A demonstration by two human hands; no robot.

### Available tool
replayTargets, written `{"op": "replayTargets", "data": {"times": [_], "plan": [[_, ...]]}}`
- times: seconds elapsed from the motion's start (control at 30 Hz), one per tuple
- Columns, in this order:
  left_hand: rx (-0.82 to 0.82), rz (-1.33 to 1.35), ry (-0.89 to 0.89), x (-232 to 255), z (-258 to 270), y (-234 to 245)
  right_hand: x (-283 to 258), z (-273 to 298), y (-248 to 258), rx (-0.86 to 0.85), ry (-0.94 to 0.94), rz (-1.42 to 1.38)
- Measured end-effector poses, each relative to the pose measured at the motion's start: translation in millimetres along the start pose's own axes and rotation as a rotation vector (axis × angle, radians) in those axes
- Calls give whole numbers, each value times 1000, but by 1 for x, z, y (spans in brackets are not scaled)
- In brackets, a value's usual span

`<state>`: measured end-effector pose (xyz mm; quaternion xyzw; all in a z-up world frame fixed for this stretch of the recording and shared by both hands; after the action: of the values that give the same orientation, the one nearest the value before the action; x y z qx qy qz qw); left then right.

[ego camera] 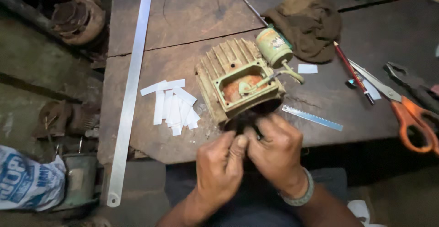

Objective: The person manipulates an electric motor housing on a workbench, handling small white insulation strips and placing them into the slots of the motor's stator core by hand.

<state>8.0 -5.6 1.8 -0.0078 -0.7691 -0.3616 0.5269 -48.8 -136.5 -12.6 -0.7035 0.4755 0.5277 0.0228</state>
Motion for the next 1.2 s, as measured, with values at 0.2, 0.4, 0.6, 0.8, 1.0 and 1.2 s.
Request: {"op": "replayTargets", "data": {"times": [0.2,0.4,0.6,0.8,1.0,1.2], "plan": [[14,-55,-92,3,-5,-5,5,-5,-4,-18,50,8],[95,-3,-74,0,-5,-16,8,-7,-8,-16,60,28],[47,64,-155,-11,-11,-16,9,-8,-9,-23,68,10],[-45,95,-195,-15,-17,-10,10,-13,-9,-81,135,49],[-73,53,-204,-12,-19,-7,18,-9,-9,-152,99,88],[-104,-61,-183,-8,-21,-2,7,-15,-7,-103,87,50]]}}
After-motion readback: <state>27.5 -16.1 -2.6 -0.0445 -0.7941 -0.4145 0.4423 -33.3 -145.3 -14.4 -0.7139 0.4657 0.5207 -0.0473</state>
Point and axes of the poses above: each hand's wrist, its own z-axis away from the middle knuckle, its own y-axis out of the back of the hand, x = y × z, the point moved 1 cm from there along -z, towards the middle knuckle
